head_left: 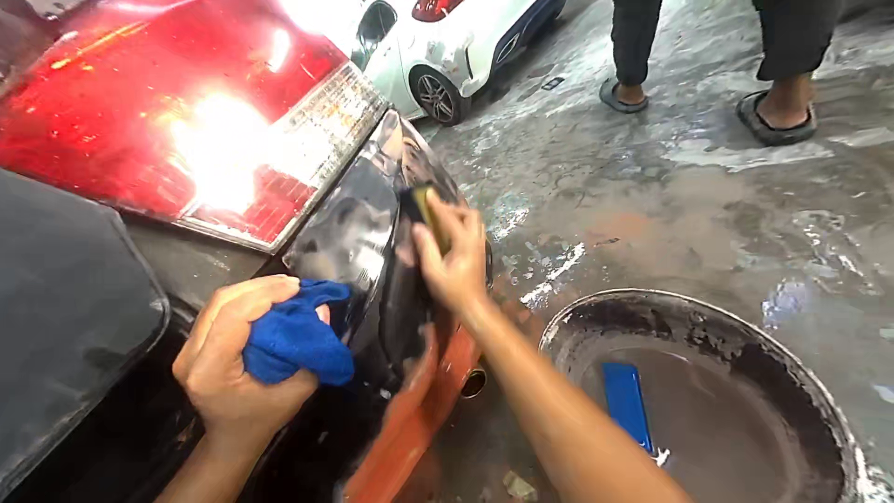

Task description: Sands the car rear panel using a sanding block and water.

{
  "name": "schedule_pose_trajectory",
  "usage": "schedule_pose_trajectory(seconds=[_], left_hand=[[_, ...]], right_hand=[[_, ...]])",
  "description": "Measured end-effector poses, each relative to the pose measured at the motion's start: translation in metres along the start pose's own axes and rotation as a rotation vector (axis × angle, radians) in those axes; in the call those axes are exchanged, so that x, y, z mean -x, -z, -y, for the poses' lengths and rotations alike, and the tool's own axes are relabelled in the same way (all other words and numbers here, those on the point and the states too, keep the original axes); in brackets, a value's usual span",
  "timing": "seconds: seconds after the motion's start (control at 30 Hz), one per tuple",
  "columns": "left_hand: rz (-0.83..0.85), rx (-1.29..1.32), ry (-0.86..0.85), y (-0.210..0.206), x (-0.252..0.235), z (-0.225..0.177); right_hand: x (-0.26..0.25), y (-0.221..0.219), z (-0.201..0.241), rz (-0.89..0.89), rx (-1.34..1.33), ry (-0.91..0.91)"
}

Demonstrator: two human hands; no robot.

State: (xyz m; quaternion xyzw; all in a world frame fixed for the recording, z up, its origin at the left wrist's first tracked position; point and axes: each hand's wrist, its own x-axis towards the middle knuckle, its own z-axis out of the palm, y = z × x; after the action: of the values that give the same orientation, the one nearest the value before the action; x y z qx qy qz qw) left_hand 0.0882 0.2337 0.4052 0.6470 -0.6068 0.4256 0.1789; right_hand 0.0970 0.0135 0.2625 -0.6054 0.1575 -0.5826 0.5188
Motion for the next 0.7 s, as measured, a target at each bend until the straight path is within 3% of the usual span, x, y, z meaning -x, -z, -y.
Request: schedule_pose_trajectory(seconds=[0.07, 0.1, 0.2, 0.27, 0.33, 0.47, 0.57, 0.7], left_hand=[[-0.002, -0.002, 0.021, 0.001, 0.002, 0.0], [-0.003, 0.006, 0.034, 0.003, 0.004, 0.0], [-0.013, 0.027, 0.066, 0.001, 0.007, 0.002], [-0.001, 0.018, 0.067, -0.001, 0.005, 0.005], [0.009, -0.022, 0.078, -0.001, 0.002, 0.003], [0.044, -0.144, 0.134, -0.003, 0.001, -0.007], [0.097, -0.246, 0.171, 0.001, 0.0, -0.012], [0.168, -0.468, 0.26, -0.002, -0.004, -0.032]], right_hand=[[-0.04, -0.004, -0.002, 0.038, 0.019, -0.184], [-0.032, -0.003, 0.009, 0.035, 0.05, -0.19], [0.05, 0.008, 0.04, -0.031, 0.033, 0.045], [0.066, 0.007, 0.036, -0.069, -0.018, 0.14], [0.034, 0.002, 0.028, -0.033, -0.023, 0.069], [-0.045, -0.006, 0.024, 0.064, 0.066, -0.247], [0.001, 0.014, 0.039, 0.133, 0.053, -0.169], [0.083, 0.103, 0.022, 0.576, 0.007, -0.094]])
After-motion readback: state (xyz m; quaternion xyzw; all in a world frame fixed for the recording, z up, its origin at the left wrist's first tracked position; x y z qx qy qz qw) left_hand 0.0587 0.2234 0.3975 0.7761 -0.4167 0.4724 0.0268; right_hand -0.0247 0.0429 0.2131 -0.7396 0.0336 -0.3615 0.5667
